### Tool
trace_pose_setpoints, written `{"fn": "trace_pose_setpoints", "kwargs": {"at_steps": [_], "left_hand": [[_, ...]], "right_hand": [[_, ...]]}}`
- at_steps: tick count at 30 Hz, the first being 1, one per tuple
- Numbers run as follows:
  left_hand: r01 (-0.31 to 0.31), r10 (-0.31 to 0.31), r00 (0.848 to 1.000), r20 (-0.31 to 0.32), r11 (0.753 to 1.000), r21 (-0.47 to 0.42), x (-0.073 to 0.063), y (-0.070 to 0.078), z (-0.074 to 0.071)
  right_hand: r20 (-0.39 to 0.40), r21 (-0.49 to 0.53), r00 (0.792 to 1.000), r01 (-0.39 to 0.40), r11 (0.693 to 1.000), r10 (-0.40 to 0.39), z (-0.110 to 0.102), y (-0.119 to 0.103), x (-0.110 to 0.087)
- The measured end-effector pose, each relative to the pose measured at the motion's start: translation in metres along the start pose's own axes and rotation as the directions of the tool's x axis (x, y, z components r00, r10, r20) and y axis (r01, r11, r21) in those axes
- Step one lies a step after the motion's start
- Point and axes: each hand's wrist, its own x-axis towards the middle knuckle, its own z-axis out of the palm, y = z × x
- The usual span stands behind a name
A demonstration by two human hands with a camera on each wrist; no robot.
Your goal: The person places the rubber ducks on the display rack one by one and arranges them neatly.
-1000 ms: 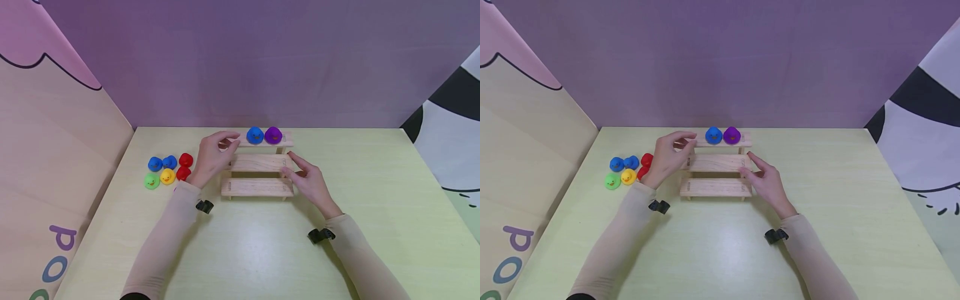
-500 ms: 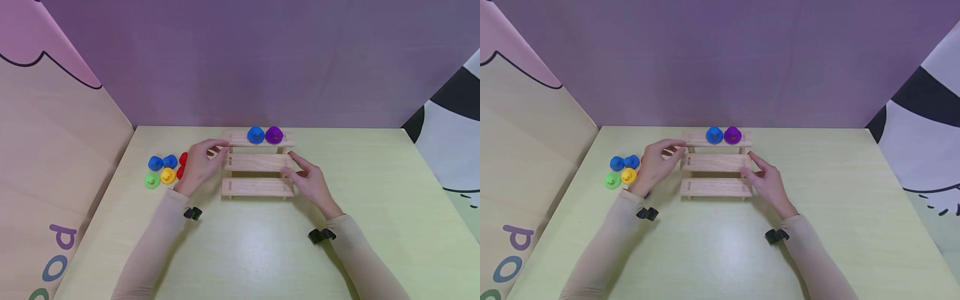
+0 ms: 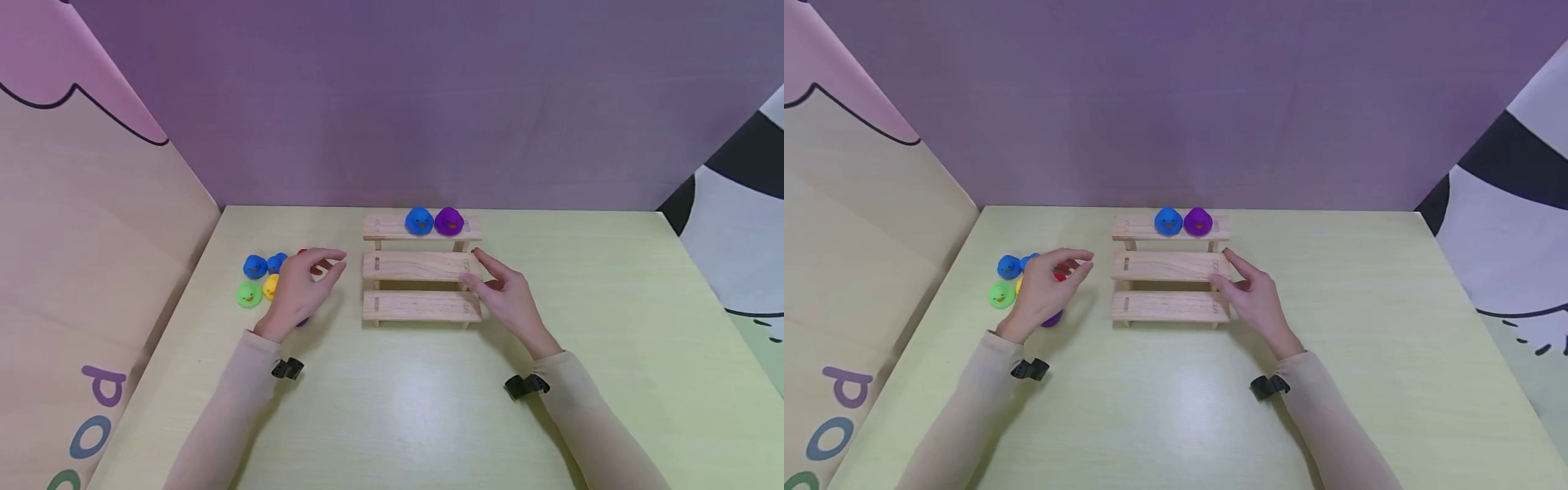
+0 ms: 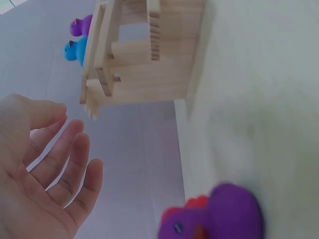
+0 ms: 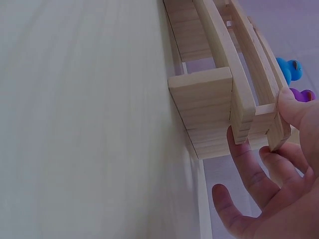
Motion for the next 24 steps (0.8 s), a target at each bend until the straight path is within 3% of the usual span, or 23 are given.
{"fn": "trace_pose_setpoints", "kwargs": {"at_steps": [14,24], "left_hand": [[0.055,-0.056,0.998,0.02,0.997,0.053,-0.03,-0.027,-0.027],[0.102,-0.113,0.986,0.122,0.99,0.099,-0.055,-0.042,-0.037]], "right_hand": [[-0.001,0.003,1.0,0.003,1.0,-0.003,0.001,0.004,-0.002],[-0.013,-0.019,1.0,0.019,1.0,-0.02,0.0,0.006,-0.001]]}}
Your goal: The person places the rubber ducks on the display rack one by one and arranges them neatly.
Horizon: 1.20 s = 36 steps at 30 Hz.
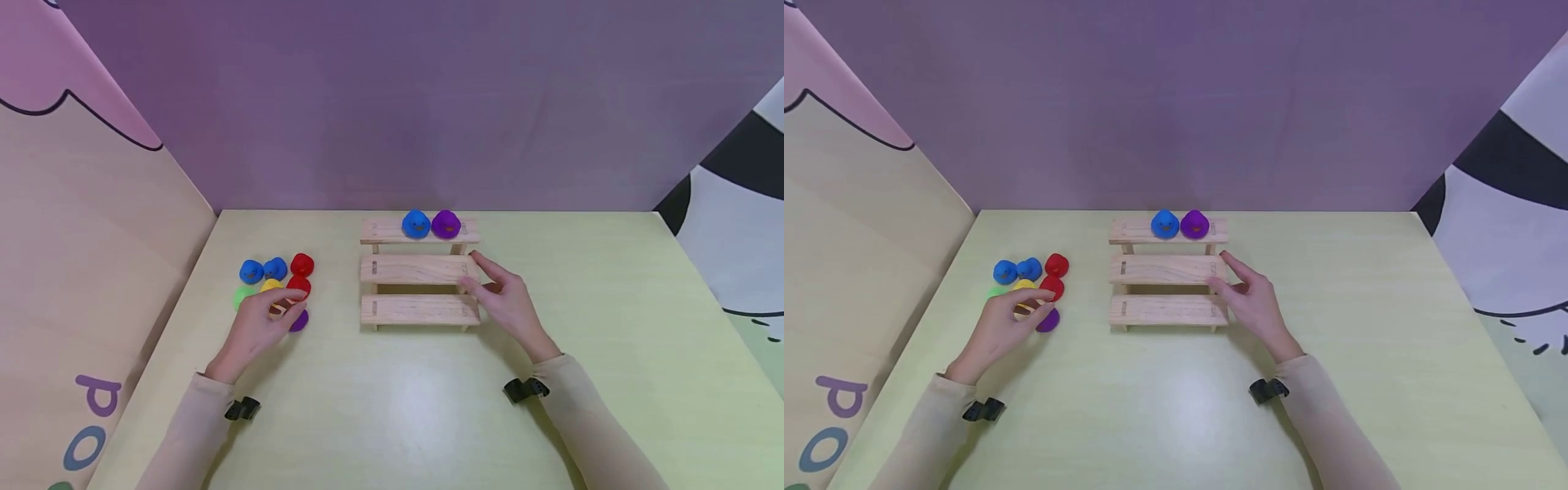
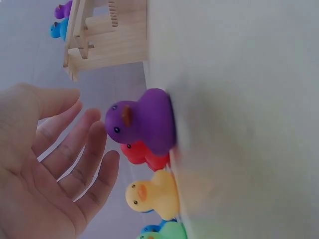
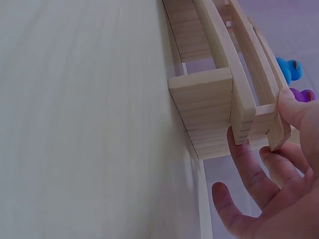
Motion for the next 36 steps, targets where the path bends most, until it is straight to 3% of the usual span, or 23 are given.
{"fn": "trace_pose_setpoints", "kwargs": {"at_steps": [9,19,26,36], "left_hand": [[0.007,-0.006,1.0,-0.005,0.999,0.035,-0.01,-0.007,-0.004],[0.005,-0.012,0.998,0.065,0.995,0.1,-0.015,-0.014,-0.008],[0.036,-0.044,0.994,0.102,0.996,0.08,-0.017,-0.015,-0.01],[0.014,-0.022,0.995,0.095,0.996,0.083,-0.017,-0.018,-0.009]], "right_hand": [[0.001,0.004,1.0,-0.003,1.0,0.003,0.002,-0.001,0.0],[0.0,0.015,1.0,-0.008,1.0,0.008,0.002,-0.001,0.0],[-0.006,0.002,1.0,-0.01,1.0,0.01,0.001,-0.001,0.0],[0.011,0.024,1.0,-0.024,0.999,0.023,0.0,-0.004,-0.002]]}}
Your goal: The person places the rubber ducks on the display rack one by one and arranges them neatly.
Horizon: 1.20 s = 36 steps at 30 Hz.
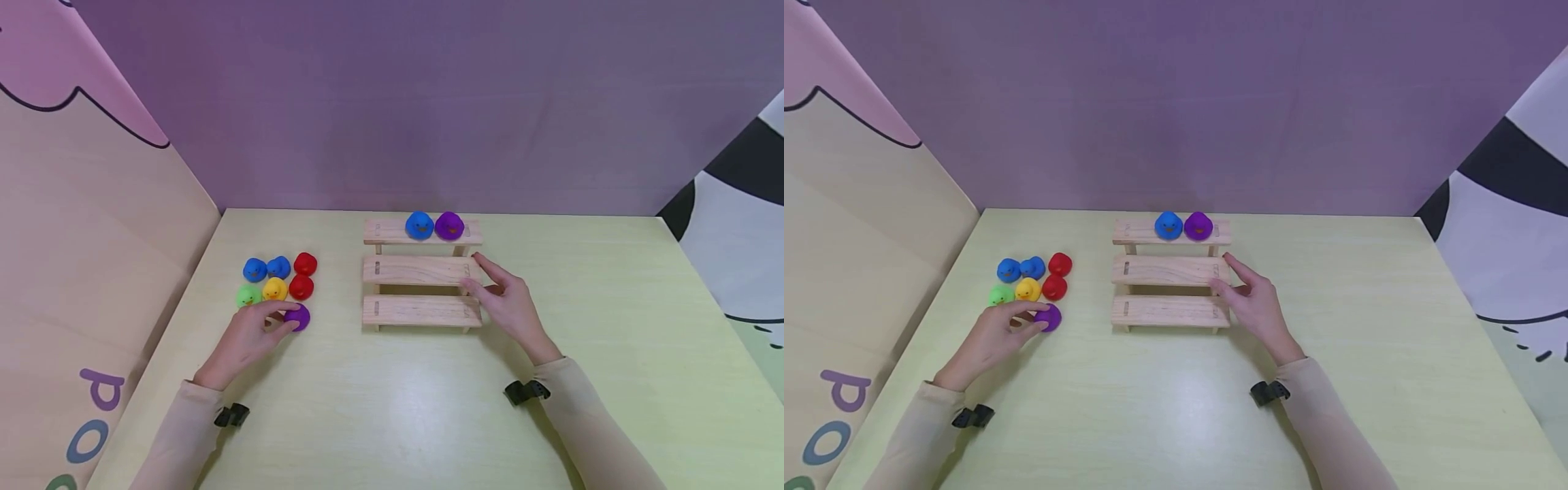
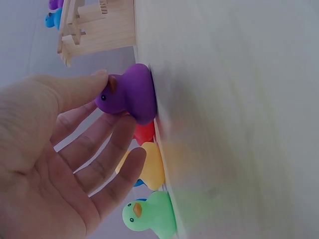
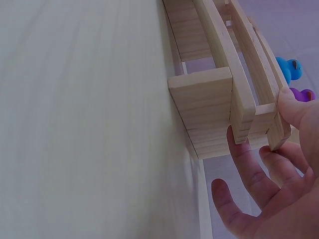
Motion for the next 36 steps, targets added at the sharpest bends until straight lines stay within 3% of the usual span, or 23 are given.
{"fn": "trace_pose_setpoints", "kwargs": {"at_steps": [14,36], "left_hand": [[-0.023,0.023,1.0,-0.019,1.0,0.002,0.0,0.0,0.003],[-0.055,0.055,0.997,-0.05,0.998,0.015,0.013,0.021,-0.004]], "right_hand": [[-0.004,-0.027,1.0,0.011,1.0,-0.011,0.0,0.005,0.003],[-0.008,-0.023,1.0,0.001,1.0,-0.001,0.001,0.002,0.002]]}}
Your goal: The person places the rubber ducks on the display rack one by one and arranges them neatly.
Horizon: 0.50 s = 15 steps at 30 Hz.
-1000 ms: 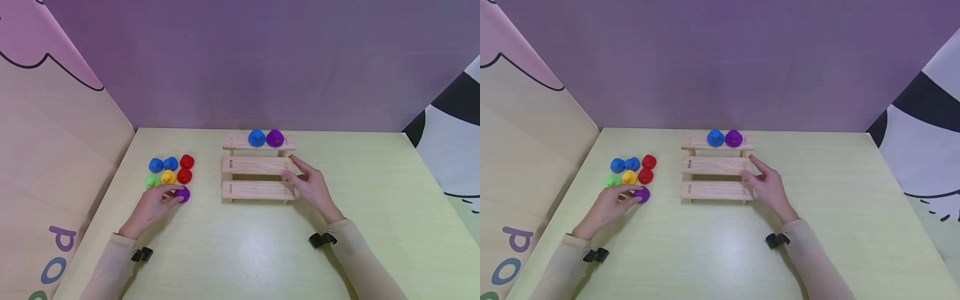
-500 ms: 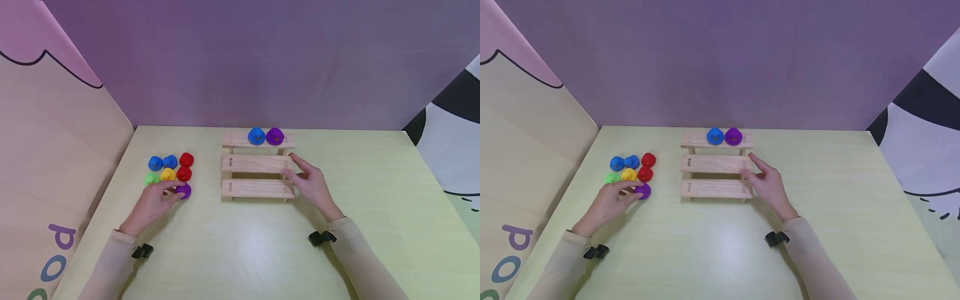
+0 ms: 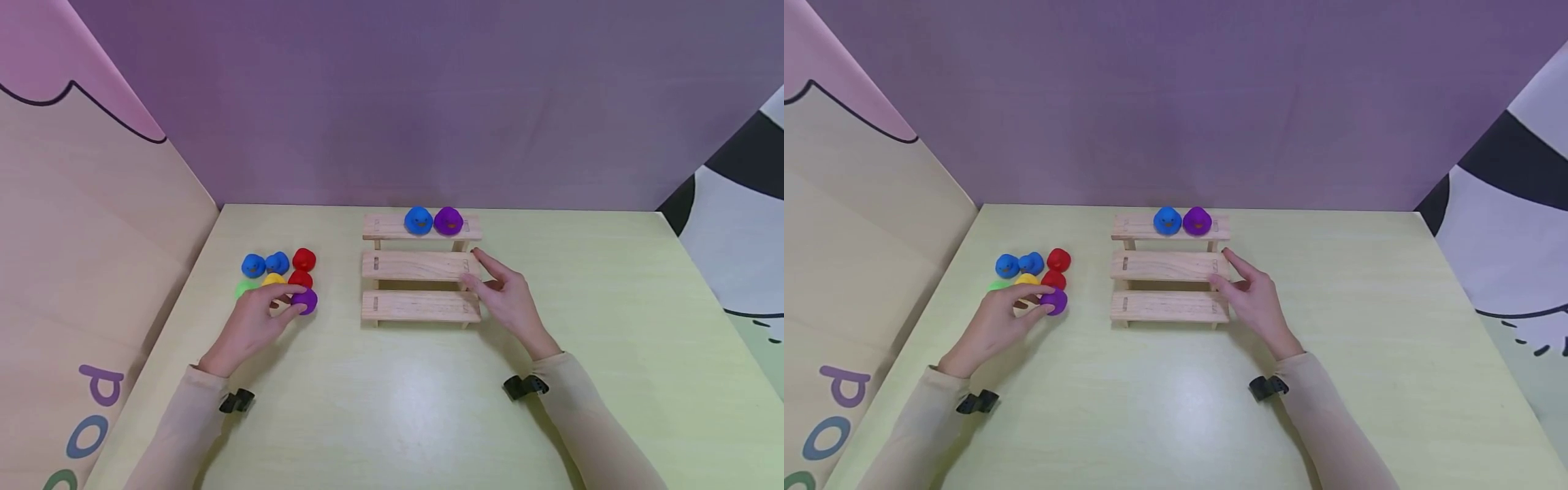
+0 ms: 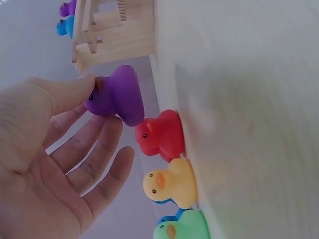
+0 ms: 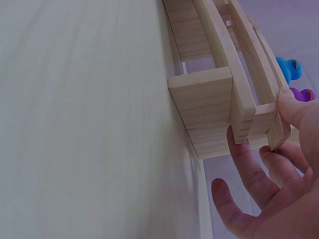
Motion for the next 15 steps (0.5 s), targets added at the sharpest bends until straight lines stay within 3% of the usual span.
{"fn": "trace_pose_setpoints", "kwargs": {"at_steps": [15], "left_hand": [[-0.09,0.086,0.994,-0.068,0.994,-0.056,0.014,0.02,-0.004]], "right_hand": [[0.0,-0.004,1.0,-0.002,1.0,0.002,0.0,0.002,0.001]]}}
